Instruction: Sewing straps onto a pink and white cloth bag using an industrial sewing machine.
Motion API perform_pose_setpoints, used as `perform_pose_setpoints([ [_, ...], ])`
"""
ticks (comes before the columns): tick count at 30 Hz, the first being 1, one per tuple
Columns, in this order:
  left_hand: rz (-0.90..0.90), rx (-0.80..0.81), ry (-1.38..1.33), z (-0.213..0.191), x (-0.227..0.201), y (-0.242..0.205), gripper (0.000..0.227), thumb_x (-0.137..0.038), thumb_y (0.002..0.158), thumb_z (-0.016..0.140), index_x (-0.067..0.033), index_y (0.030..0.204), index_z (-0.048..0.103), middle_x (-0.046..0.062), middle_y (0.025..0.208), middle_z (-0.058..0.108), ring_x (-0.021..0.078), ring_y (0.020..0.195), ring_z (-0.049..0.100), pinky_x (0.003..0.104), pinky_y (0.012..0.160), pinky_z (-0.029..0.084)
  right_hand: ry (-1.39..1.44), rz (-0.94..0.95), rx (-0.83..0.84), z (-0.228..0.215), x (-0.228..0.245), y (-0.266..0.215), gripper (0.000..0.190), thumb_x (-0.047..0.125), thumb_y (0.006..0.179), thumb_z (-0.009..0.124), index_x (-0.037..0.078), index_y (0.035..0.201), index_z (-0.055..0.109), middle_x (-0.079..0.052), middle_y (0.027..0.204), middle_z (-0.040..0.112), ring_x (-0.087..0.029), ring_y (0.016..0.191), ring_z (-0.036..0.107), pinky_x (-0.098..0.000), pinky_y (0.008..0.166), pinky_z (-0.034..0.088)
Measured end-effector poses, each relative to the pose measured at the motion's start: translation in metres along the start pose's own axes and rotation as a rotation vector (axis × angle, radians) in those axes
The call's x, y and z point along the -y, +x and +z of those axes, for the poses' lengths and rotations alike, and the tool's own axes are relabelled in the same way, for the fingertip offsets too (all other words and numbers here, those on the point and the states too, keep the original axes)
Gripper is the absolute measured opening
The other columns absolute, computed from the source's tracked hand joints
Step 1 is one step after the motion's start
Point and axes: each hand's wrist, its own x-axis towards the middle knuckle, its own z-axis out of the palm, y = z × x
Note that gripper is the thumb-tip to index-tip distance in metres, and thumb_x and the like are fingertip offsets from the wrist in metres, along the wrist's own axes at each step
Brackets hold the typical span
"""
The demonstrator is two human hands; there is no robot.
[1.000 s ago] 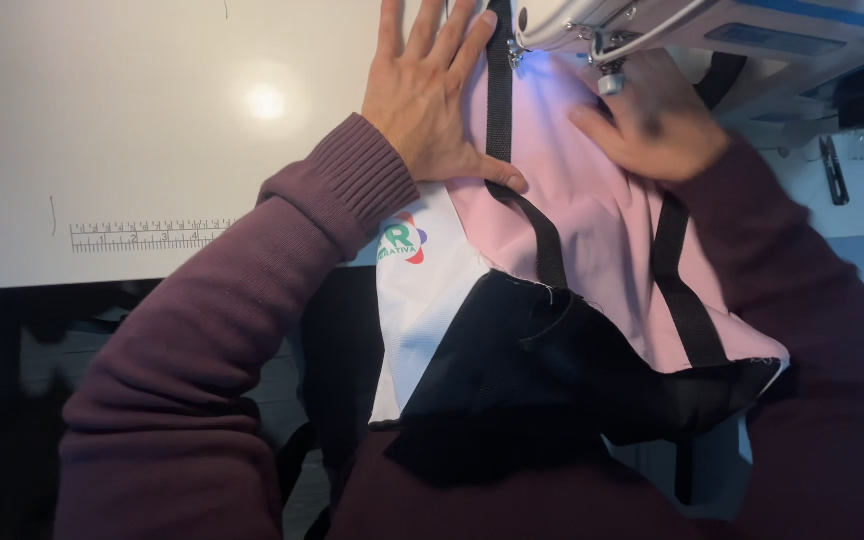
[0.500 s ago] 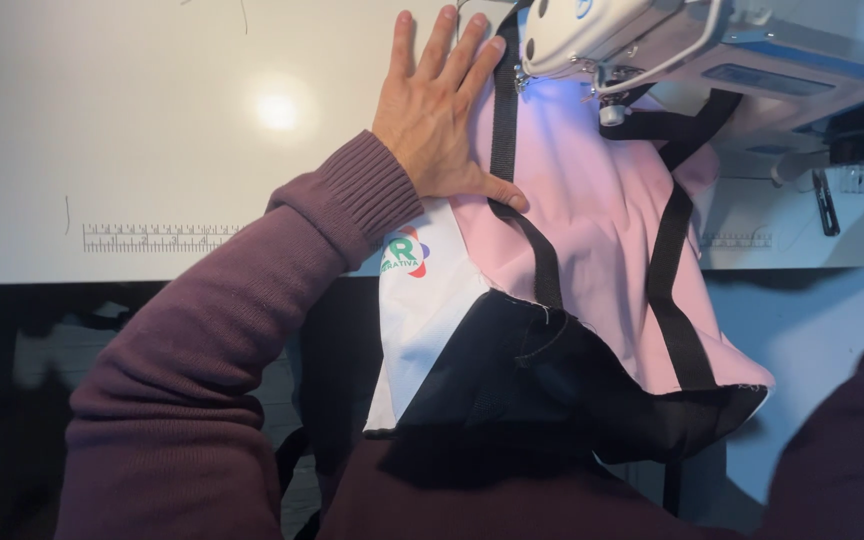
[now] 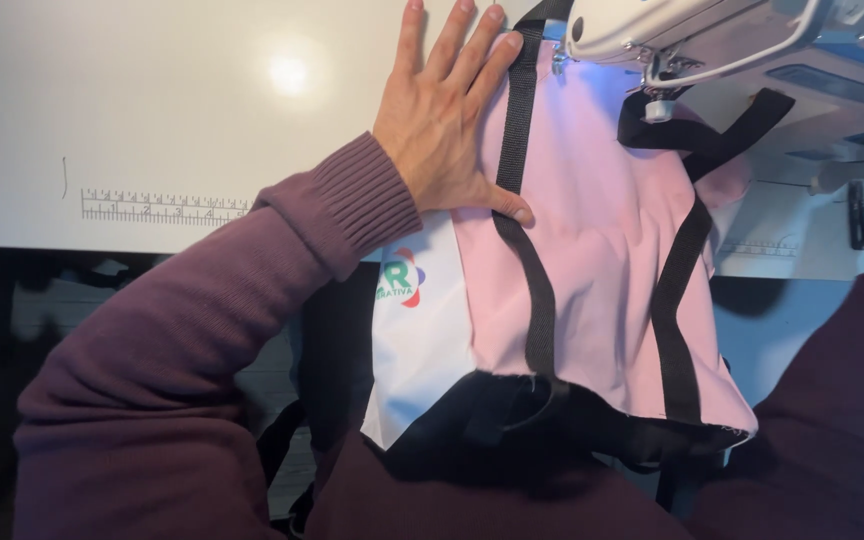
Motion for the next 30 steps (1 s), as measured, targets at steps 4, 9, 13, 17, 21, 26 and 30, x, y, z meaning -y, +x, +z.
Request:
perform_pose_setpoints([
  [4, -0.009, 0.012, -0.024, -0.002, 0.002, -0.002, 0.154, -0.104, 0.052, 0.062, 0.0032, 0.158, 0.035, 0.027, 0.163, 0.031, 0.0423, 0.154, 0.015, 0.066, 0.120, -0.004, 0.004, -0.004, -0.052, 0.045, 0.013, 0.016, 0.036, 0.013, 0.100, 0.076, 0.011, 0.133, 0.062, -0.016, 0.125, 0.075, -0.030, 0.117, 0.066, -0.0421, 0.102, 0.051],
  [9, 0.015, -0.004, -0.029, -0.002, 0.002, -0.005, 0.151, -0.103, 0.056, 0.065, 0.0062, 0.157, 0.037, 0.029, 0.162, 0.033, 0.0439, 0.154, 0.018, 0.065, 0.122, -0.003, -0.024, -0.009, -0.106, 0.073, 0.047, 0.066, 0.039, 0.010, 0.099, 0.078, 0.012, 0.134, 0.061, -0.016, 0.124, 0.075, -0.030, 0.117, 0.066, -0.0417, 0.102, 0.051],
  [13, 0.039, -0.014, -0.052, -0.005, 0.002, -0.004, 0.154, -0.104, 0.056, 0.066, 0.0089, 0.157, 0.036, 0.030, 0.161, 0.035, 0.0436, 0.153, 0.021, 0.064, 0.122, -0.001, -0.031, 0.070, 0.027, 0.115, 0.033, 0.087, 0.054, 0.034, 0.100, 0.074, 0.006, 0.144, 0.060, -0.020, 0.121, 0.070, -0.040, 0.120, 0.061, -0.0477, 0.109, 0.044],
  [17, 0.163, -0.057, -0.048, -0.006, 0.005, 0.007, 0.153, -0.103, 0.058, 0.067, 0.0090, 0.158, 0.036, 0.027, 0.161, 0.038, 0.0401, 0.152, 0.028, 0.059, 0.124, 0.008, 0.036, 0.045, 0.000, 0.130, 0.018, 0.091, 0.065, 0.049, 0.109, 0.068, 0.004, 0.155, 0.056, -0.022, 0.146, 0.060, -0.044, 0.132, 0.053, -0.0539, 0.119, 0.035],
  [21, 0.240, -0.011, -0.040, -0.011, 0.008, 0.014, 0.150, -0.101, 0.061, 0.067, 0.0080, 0.159, 0.037, 0.025, 0.160, 0.041, 0.0381, 0.150, 0.033, 0.054, 0.125, 0.016, -0.064, 0.037, -0.010, 0.145, 0.016, 0.097, 0.069, 0.054, 0.106, 0.070, 0.008, 0.156, 0.058, -0.025, 0.148, 0.055, -0.044, 0.135, 0.050, -0.0544, 0.118, 0.034],
  [26, 0.219, 0.019, -0.028, -0.011, 0.007, 0.013, 0.148, -0.102, 0.059, 0.068, 0.0083, 0.154, 0.040, 0.027, 0.156, 0.043, 0.0393, 0.145, 0.036, 0.055, 0.120, 0.019, 0.117, 0.014, 0.057, 0.139, 0.014, 0.102, 0.070, 0.049, 0.106, 0.070, 0.003, 0.156, 0.053, -0.017, 0.152, 0.055, -0.039, 0.145, 0.050, -0.0525, 0.124, 0.033],
  [30, 0.244, 0.014, -0.053, -0.018, 0.006, 0.015, 0.146, -0.100, 0.062, 0.069, 0.0083, 0.155, 0.040, 0.027, 0.158, 0.041, 0.0418, 0.149, 0.032, 0.055, 0.123, 0.016, 0.188, 0.044, 0.077, 0.135, 0.015, 0.102, 0.076, 0.050, 0.101, 0.072, 0.004, 0.158, 0.052, -0.018, 0.158, 0.052, -0.038, 0.144, 0.050, -0.0517, 0.123, 0.036],
])
